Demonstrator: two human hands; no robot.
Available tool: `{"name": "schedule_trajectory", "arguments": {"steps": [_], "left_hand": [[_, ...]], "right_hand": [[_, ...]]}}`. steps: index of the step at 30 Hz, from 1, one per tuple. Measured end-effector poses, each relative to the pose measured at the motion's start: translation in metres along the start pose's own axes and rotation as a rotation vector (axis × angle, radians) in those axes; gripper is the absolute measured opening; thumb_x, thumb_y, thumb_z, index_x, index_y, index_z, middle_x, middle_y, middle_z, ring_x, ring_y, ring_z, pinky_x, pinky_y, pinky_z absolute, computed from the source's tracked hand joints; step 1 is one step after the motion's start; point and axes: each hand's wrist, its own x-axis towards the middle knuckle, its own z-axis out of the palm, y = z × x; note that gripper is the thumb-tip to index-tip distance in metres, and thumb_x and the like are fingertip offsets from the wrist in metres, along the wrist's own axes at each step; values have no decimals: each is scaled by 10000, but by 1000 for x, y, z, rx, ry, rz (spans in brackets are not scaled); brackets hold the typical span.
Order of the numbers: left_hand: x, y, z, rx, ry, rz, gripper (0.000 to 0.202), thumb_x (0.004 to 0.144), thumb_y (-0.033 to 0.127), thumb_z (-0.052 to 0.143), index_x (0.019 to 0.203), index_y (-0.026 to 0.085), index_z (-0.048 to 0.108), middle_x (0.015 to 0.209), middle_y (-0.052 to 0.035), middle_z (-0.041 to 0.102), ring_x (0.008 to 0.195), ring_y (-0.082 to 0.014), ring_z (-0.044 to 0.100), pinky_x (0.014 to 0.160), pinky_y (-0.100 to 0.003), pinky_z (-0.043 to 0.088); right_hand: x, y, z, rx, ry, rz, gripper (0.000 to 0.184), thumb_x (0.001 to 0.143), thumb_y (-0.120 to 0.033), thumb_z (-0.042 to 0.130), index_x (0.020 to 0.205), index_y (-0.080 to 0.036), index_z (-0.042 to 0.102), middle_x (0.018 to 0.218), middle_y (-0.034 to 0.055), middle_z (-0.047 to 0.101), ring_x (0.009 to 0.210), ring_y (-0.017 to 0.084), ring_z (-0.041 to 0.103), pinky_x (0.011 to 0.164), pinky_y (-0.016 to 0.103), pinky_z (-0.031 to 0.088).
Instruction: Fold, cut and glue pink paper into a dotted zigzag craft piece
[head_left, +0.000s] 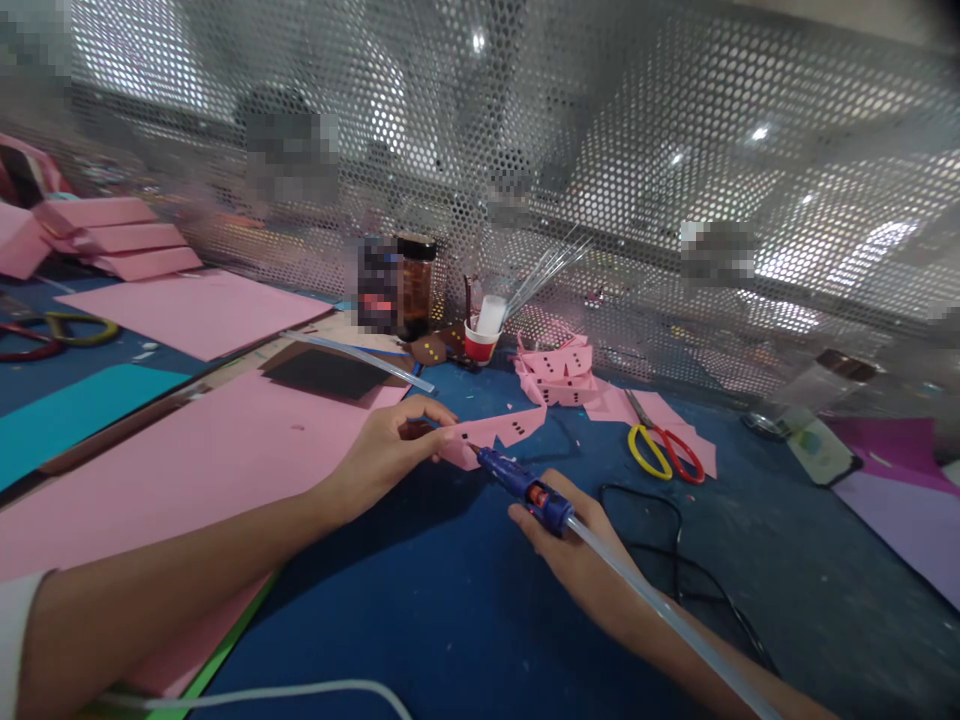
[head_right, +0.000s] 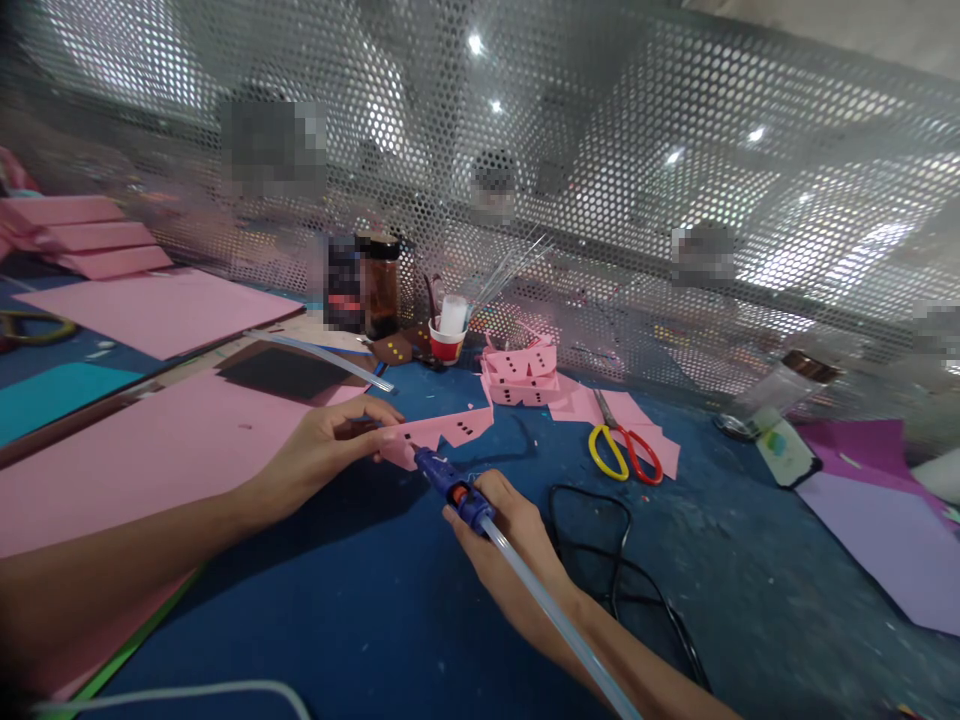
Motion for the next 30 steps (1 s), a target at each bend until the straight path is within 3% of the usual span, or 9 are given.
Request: {"name": "schedule_trajectory", "arguments": {"steps": [9, 18, 24, 30], "left_hand": [[0, -2, -1, -21, 13, 17, 198, 842, 367, 689, 852, 169, 686, 917, -32, 670, 711, -149, 589, 651, -274, 487], [2, 1, 0, -59, 40, -37, 202, 801, 362, 717, 853, 168, 693, 910, -30, 670, 708, -154, 588, 655, -281, 469], [4, -2, -4, -96, 142, -85, 181, 783, 342, 743, 834, 170, 722, 826, -14, 667, 660, -128, 557, 644, -263, 441], [13, -10, -14, -298, 241, -153, 188, 764, 319, 780, 859, 162, 738, 783, -12, 646, 686, -115, 559, 646, -237, 439]], "right_hand": [[1, 10, -1, 50, -42, 24, 264, 908, -436, 623, 812, -225, 496, 680, -54, 428, 592, 109, 416, 537, 220, 373], [2, 5, -6, 62, -75, 21, 257, 907, -450, 630, 839, -216, 547, 695, -52, 490, 611, 108, 466, 578, 217, 413], [2, 10, -4, 60, -40, 66, 266, 881, -477, 641, 852, -221, 573, 733, -32, 542, 609, 124, 515, 561, 229, 452], [3, 6, -11, -17, -27, 117, 302, 866, -517, 647, 874, -218, 604, 729, -25, 588, 608, 127, 546, 587, 234, 474]]}}
